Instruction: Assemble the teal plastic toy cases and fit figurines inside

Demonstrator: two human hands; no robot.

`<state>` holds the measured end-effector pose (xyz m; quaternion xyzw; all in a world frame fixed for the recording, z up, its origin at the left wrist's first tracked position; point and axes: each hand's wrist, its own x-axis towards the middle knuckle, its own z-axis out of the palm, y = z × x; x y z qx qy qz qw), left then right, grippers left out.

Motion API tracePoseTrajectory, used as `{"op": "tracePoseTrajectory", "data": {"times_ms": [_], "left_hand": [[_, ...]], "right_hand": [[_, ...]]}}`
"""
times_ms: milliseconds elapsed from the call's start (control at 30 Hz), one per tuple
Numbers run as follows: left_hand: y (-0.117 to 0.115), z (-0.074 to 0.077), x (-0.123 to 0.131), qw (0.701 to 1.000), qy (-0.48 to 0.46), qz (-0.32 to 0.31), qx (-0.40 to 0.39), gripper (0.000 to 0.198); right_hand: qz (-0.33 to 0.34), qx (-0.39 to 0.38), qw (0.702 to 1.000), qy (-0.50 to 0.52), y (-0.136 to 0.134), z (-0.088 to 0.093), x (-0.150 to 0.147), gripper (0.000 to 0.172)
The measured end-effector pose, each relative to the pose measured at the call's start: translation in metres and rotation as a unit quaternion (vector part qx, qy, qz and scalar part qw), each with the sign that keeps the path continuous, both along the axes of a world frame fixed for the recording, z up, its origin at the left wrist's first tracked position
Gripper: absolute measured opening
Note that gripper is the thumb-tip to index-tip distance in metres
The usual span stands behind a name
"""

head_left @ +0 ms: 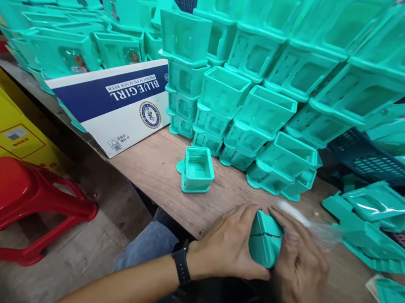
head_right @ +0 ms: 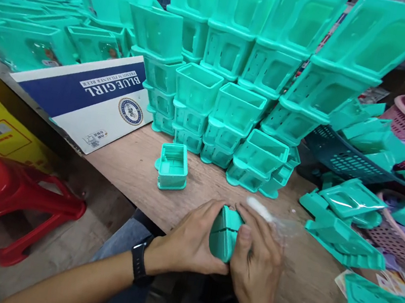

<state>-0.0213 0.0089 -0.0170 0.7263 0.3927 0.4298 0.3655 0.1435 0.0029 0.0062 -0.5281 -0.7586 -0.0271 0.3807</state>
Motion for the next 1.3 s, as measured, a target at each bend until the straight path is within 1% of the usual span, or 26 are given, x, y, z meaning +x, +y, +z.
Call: {"op": "tracePoseTrajectory", "data": {"times_ms": [67,167,267,433,567,600,667,733,800,833,867,900,967,1033,1067,1133,1167,1200,1233,1267,1300], "left_hand": [[-0.001,0.003,0.003,1.0,0.008,0.006,0.004,0.087],[-0.002,0.005,0.002,1.0,0.008,0.009,0.015,0.071],[-0.003,0.005,0.0,1.0,0.009,0.014,0.016,0.063],[-0.002,0.005,-0.001,1.0,-0.011,0.016,0.009,0.068],[-0.003,0.002,0.002,1.0,-0.016,0.021,0.001,0.072],[-0.004,0.001,0.003,1.0,-0.019,0.022,-0.001,0.076],[-0.008,-0.002,0.001,0.999,-0.037,0.031,-0.013,0.088],[-0.014,-0.005,-0.005,0.995,-0.075,0.042,-0.04,0.092],[-0.021,-0.009,-0.013,0.989,-0.122,0.044,-0.072,0.092],[-0.025,-0.012,-0.017,0.986,-0.14,0.042,-0.082,0.092],[-0.028,-0.016,-0.021,0.984,-0.153,0.037,-0.083,0.092],[-0.031,-0.02,-0.024,0.984,-0.159,0.034,-0.074,0.093],[-0.036,-0.029,-0.027,0.988,-0.149,0.039,-0.032,0.091],[-0.041,-0.036,-0.03,0.992,-0.117,0.048,0.025,0.09],[-0.043,-0.038,-0.032,0.994,-0.09,0.044,0.054,0.093],[-0.045,-0.038,-0.041,0.993,-0.014,0.002,0.114,0.107],[-0.046,-0.035,-0.047,0.989,0.029,-0.028,0.143,0.111],[-0.046,-0.031,-0.056,0.982,0.067,-0.052,0.171,0.11],[-0.044,-0.026,-0.065,0.974,0.094,-0.057,0.198,0.101],[-0.041,-0.02,-0.075,0.968,0.11,-0.038,0.222,0.085],[-0.036,-0.013,-0.086,0.963,0.12,0.0,0.24,0.068]], "right_hand": [[0.027,0.0,0.999,-0.045,-0.001,0.003,-0.001,0.059],[0.031,0.0,0.995,-0.091,-0.002,0.006,-0.008,0.06],[0.017,0.003,0.997,-0.08,0.0,0.009,-0.015,0.056],[0.001,0.0,0.998,-0.057,0.004,0.01,-0.019,0.059],[0.012,-0.006,0.999,-0.051,0.003,0.011,-0.019,0.055],[0.018,-0.006,0.999,-0.038,0.001,0.011,-0.019,0.053],[0.016,0.007,1.0,0.023,-0.004,0.013,-0.016,0.047],[-0.017,0.03,0.994,0.102,-0.01,0.014,-0.009,0.043],[-0.051,0.028,0.986,0.159,-0.019,0.014,0.001,0.042],[-0.048,0.014,0.985,0.163,-0.025,0.014,0.005,0.043],[-0.031,-0.001,0.988,0.149,-0.031,0.013,0.007,0.042],[-0.007,-0.012,0.992,0.123,-0.037,0.013,0.007,0.041],[0.033,0.0,0.998,0.055,-0.049,0.016,0.001,0.032],[0.046,0.027,0.999,0.012,-0.057,0.018,-0.007,0.02],[0.049,0.04,0.998,0.002,-0.059,0.017,-0.009,0.017],[0.066,0.052,0.996,-0.029,-0.06,0.008,-0.001,0.018],[0.078,0.058,0.994,-0.053,-0.058,-0.001,0.009,0.02],[0.08,0.055,0.992,-0.077,-0.055,-0.013,0.021,0.023],[0.071,0.046,0.993,-0.087,-0.05,-0.028,0.034,0.026],[0.073,0.046,0.993,-0.082,-0.045,-0.042,0.046,0.027],[0.075,0.036,0.995,-0.063,-0.04,-0.056,0.057,0.03]]}}
